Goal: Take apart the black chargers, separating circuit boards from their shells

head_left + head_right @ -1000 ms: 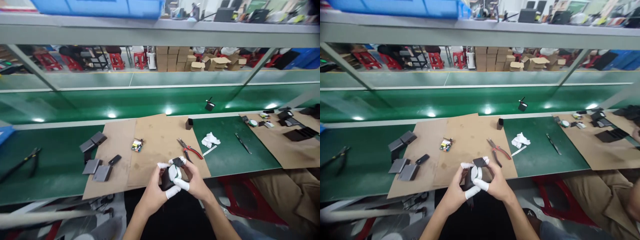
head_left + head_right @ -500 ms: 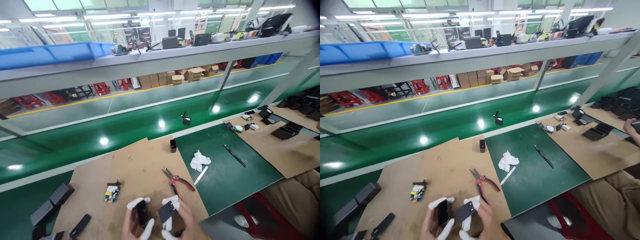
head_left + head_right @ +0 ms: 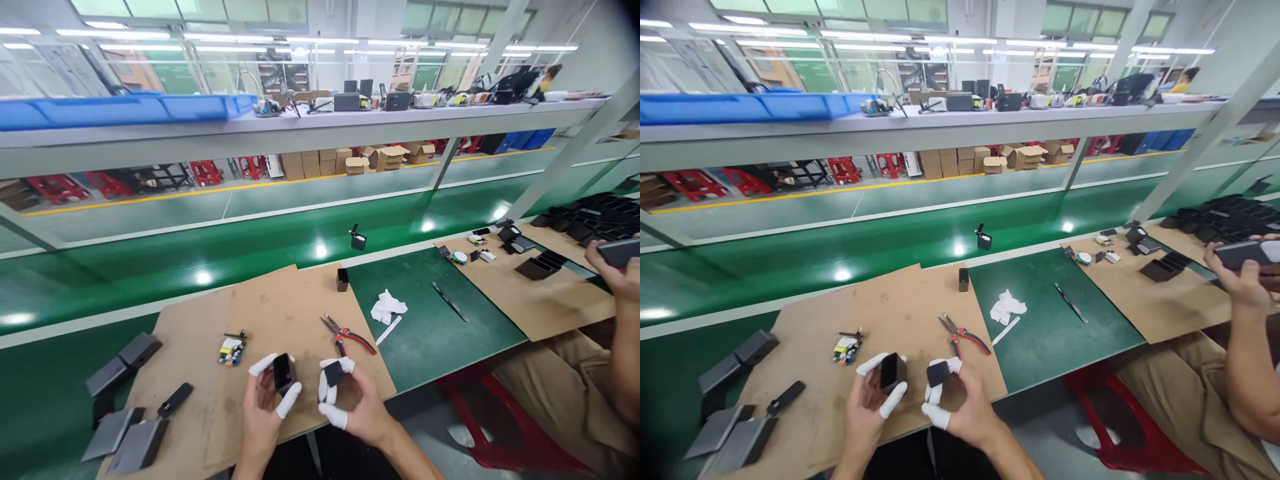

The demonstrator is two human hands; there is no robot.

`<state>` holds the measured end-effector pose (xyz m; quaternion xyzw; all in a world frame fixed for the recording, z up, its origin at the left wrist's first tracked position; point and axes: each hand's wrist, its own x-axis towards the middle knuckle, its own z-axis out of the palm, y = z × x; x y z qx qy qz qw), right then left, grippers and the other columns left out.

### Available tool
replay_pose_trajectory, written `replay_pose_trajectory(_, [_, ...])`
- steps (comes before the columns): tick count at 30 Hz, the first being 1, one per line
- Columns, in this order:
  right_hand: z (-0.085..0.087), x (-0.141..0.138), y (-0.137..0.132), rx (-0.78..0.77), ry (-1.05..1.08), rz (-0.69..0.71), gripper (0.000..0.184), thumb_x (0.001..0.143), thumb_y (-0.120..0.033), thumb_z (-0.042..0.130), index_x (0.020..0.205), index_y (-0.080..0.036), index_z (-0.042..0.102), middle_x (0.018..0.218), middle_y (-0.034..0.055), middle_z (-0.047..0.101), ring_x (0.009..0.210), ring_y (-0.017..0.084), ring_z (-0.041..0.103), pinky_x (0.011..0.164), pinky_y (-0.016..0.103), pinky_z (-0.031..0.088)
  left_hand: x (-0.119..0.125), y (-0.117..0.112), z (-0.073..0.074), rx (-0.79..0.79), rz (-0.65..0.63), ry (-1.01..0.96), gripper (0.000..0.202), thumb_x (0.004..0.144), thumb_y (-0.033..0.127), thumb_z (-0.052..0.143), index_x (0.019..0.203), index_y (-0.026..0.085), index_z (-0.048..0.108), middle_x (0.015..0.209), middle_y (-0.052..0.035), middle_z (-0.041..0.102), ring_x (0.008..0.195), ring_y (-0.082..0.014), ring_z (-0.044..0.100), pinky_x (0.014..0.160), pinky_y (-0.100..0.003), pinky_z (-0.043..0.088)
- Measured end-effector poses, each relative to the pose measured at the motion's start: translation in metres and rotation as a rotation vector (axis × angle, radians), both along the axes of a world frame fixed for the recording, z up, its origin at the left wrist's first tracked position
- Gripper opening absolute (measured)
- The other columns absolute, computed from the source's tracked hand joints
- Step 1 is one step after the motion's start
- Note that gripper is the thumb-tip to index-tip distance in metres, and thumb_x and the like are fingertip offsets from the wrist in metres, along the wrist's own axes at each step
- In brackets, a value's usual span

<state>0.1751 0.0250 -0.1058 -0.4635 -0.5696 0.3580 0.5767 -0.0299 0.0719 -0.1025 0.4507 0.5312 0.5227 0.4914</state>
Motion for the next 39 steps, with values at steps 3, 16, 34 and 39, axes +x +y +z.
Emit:
replay_pose_trajectory(3, [0.026,0.0,-0.024,0.048,0.204,0.016,0.054,0.078,-0.038,0.093,0.124,-0.02,0.07,0.087,0.0032,0.075,0.073,0.019,0.073,0.081,0.037,0.066,0.006,-0.026,0.031,0.076,-0.094,-0.006,0.069,0.069,0.045,0.098,0.127,0.025,0.066,0.133,-0.0121,0.074,0.13,-0.0338,0.071,0.113,-0.047,0.059])
replay_pose_trajectory(16, [0.098,-0.009,-0.191,0.24,0.379,-0.205,0.069,0.071,-0.055,0.097,0.128,-0.024,0.074,0.111,0.0143,0.08,0.101,0.038,0.081,0.091,0.062,0.067,-0.028,-0.181,0.117,0.398,-0.398,-0.178,0.083,0.058,0.028,0.107,0.134,0.033,0.072,0.118,-0.0075,0.071,0.107,-0.0292,0.075,0.091,-0.039,0.067])
replay_pose_trajectory(34, [0.127,-0.031,-0.163,0.127,0.199,0.117,0.061,0.067,-0.05,0.101,0.119,-0.026,0.08,0.098,0.0116,0.078,0.08,0.029,0.075,0.059,0.038,0.065,-0.029,-0.181,0.073,0.592,-0.422,-0.082,0.085,0.064,0.023,0.104,0.141,0.023,0.069,0.121,-0.0129,0.07,0.11,-0.0313,0.073,0.092,-0.045,0.065])
replay_pose_trajectory(39, [0.121,-0.022,-0.15,0.186,0.063,0.172,0.059,0.07,-0.042,0.101,0.121,-0.023,0.078,0.096,0.0104,0.077,0.082,0.03,0.074,0.067,0.043,0.066,-0.027,-0.173,0.07,0.606,-0.425,-0.056,0.085,0.065,0.02,0.103,0.142,0.02,0.069,0.122,-0.0141,0.07,0.109,-0.0307,0.073,0.092,-0.046,0.067])
